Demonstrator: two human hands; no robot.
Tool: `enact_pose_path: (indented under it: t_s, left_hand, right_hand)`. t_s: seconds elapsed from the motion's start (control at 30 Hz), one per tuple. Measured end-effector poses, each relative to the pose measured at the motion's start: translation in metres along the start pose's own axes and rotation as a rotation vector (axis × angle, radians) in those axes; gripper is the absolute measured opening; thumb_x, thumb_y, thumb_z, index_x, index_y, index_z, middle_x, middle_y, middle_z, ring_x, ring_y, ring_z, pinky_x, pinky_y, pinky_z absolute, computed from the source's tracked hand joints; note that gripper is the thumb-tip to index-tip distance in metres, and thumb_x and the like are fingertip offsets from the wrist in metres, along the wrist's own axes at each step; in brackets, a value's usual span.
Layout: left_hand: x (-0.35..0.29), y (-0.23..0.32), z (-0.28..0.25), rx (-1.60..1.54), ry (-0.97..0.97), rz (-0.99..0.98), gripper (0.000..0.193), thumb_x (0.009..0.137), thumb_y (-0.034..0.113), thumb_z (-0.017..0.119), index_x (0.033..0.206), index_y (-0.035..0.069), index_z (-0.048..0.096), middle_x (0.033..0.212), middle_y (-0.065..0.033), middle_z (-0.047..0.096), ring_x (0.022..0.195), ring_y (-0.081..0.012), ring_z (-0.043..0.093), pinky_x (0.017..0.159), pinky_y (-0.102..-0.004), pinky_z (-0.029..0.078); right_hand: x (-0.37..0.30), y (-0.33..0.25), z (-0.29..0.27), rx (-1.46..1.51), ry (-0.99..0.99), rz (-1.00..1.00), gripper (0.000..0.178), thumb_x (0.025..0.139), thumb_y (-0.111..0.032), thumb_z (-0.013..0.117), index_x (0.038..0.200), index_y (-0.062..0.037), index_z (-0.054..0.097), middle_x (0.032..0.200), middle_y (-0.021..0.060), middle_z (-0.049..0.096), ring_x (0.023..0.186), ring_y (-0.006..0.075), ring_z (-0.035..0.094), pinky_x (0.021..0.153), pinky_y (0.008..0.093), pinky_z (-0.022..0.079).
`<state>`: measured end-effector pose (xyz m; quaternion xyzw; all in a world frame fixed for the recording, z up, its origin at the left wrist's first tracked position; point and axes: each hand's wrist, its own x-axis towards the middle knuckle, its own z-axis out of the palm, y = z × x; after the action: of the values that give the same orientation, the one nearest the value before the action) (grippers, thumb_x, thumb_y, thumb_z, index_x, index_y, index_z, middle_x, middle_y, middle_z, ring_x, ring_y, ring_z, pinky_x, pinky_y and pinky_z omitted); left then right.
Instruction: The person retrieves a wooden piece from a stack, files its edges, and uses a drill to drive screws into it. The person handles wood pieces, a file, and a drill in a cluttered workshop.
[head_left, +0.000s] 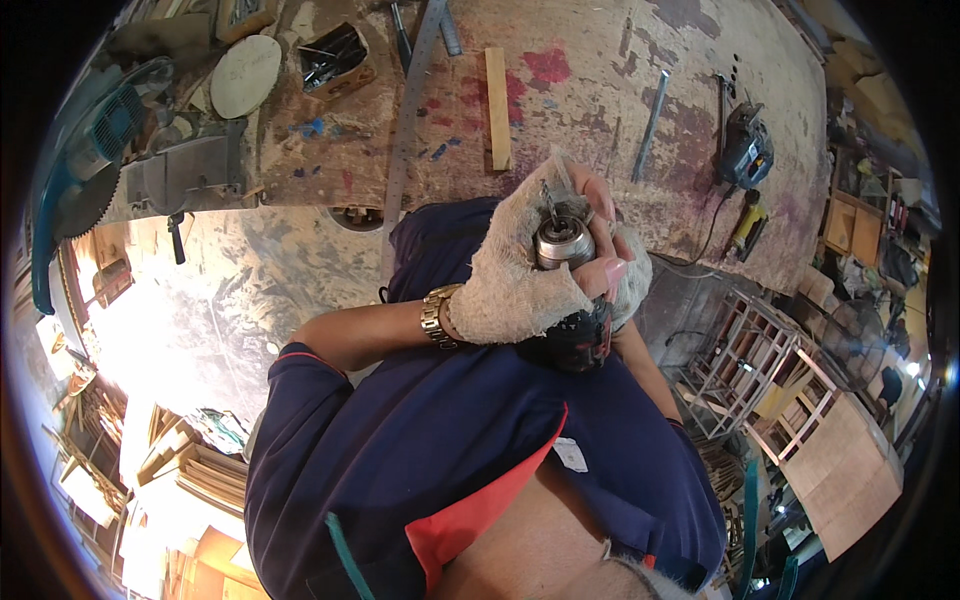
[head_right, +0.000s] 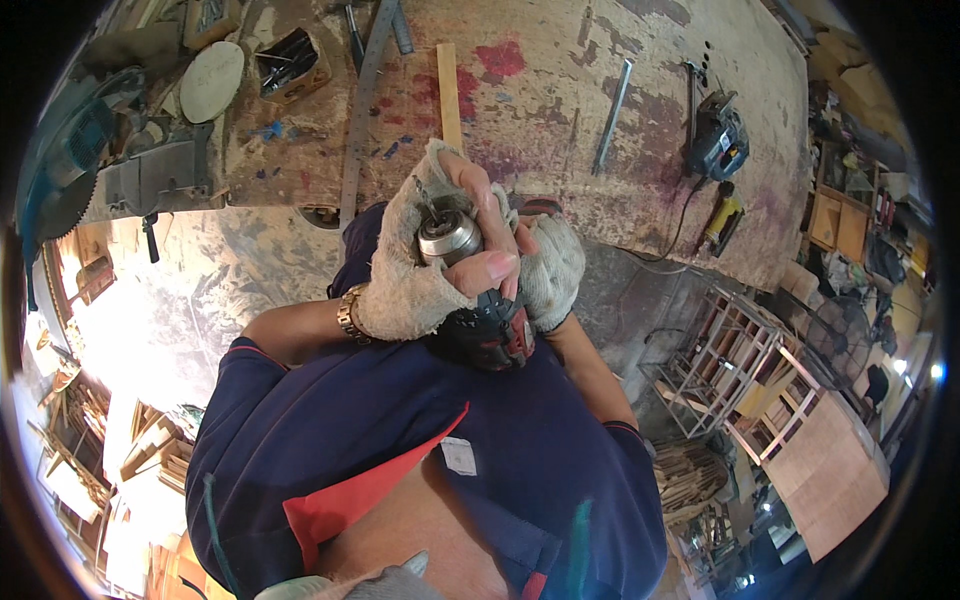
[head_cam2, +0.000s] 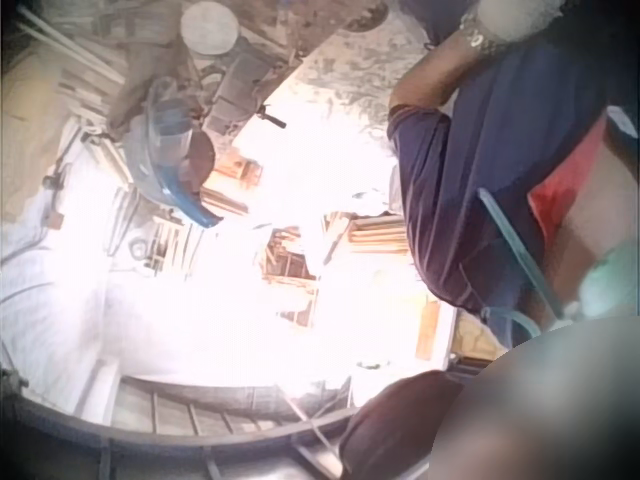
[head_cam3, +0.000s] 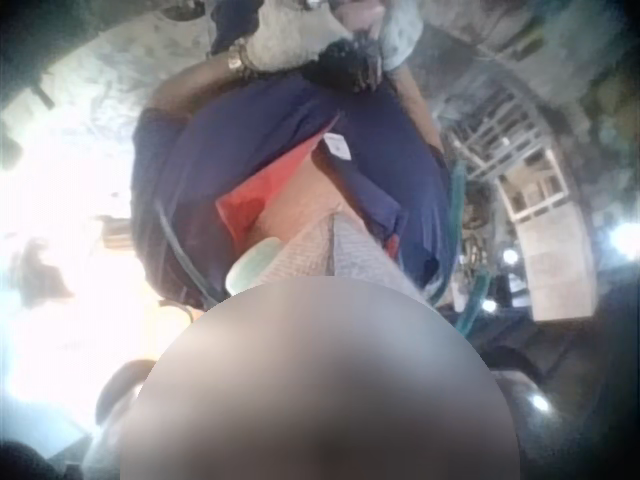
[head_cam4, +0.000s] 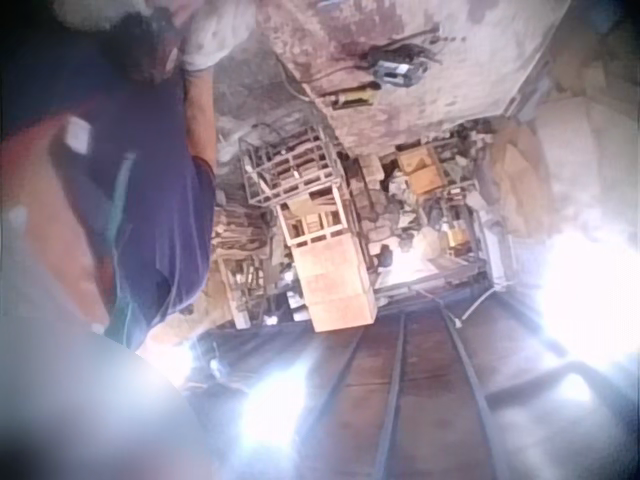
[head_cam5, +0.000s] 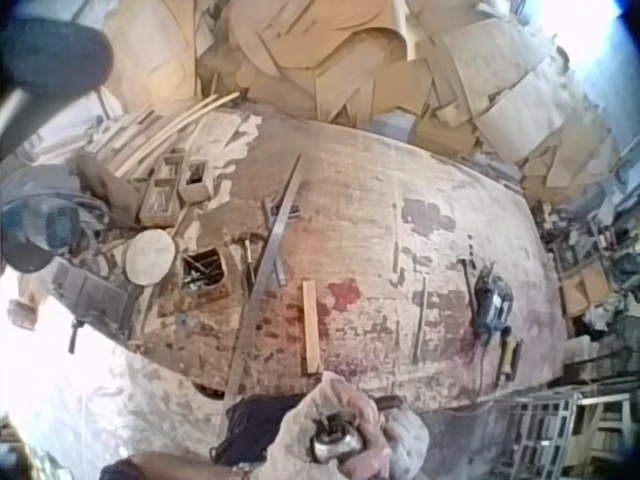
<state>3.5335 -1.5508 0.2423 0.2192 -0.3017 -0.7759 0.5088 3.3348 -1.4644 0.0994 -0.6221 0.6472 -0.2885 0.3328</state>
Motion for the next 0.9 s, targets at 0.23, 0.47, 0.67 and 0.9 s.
enact_pose_path:
  t_s: [0.23, 0.47, 0.67, 0.9]
  left_hand:
    - [0.001, -0.001, -0.001, 0.006, -0.012, 0.005, 0.039, 0.088, 0.004, 0.070, 0.114, 0.008, 0.042, 0.077, -0.0058, 0.061, 0.069, -0.0172, 0.065, 0.086, -0.0436, 0.055]
    - [0.000, 0.002, -0.002, 0.042, -0.002, -0.033, 0.038, 0.087, 0.003, 0.070, 0.112, 0.007, 0.042, 0.077, -0.0053, 0.061, 0.068, -0.0173, 0.065, 0.085, -0.0428, 0.055]
    - [0.000, 0.006, -0.001, 0.063, -0.016, -0.044, 0.034, 0.087, -0.001, 0.068, 0.110, 0.007, 0.044, 0.077, -0.0055, 0.060, 0.068, -0.0172, 0.065, 0.084, -0.0424, 0.056]
    - [0.005, -0.014, -0.009, -0.364, -0.154, 0.114, 0.035, 0.099, 0.031, 0.066, 0.107, -0.002, 0.055, 0.084, -0.0090, 0.063, 0.079, -0.0190, 0.069, 0.077, -0.0373, 0.057]
  right_hand:
    - [-0.003, -0.017, -0.014, -0.148, -0.015, -0.124, 0.035, 0.086, -0.028, 0.065, 0.113, -0.0063, 0.068, 0.109, 0.0147, 0.069, 0.104, 0.0368, 0.065, 0.090, 0.0462, 0.050]
    - [0.000, -0.005, -0.001, -0.033, 0.034, -0.126, 0.035, 0.085, -0.026, 0.066, 0.113, -0.0052, 0.069, 0.107, 0.0143, 0.070, 0.101, 0.0374, 0.065, 0.087, 0.0468, 0.050]
    - [-0.006, -0.007, -0.006, 0.007, 0.013, -0.087, 0.036, 0.087, -0.026, 0.065, 0.116, -0.0057, 0.069, 0.110, 0.0144, 0.069, 0.104, 0.0371, 0.065, 0.091, 0.0476, 0.049]
    - [-0.003, -0.020, -0.017, -0.233, -0.023, -0.294, 0.039, 0.090, -0.030, 0.063, 0.120, -0.0069, 0.067, 0.117, 0.0134, 0.069, 0.115, 0.0363, 0.062, 0.101, 0.0484, 0.046]
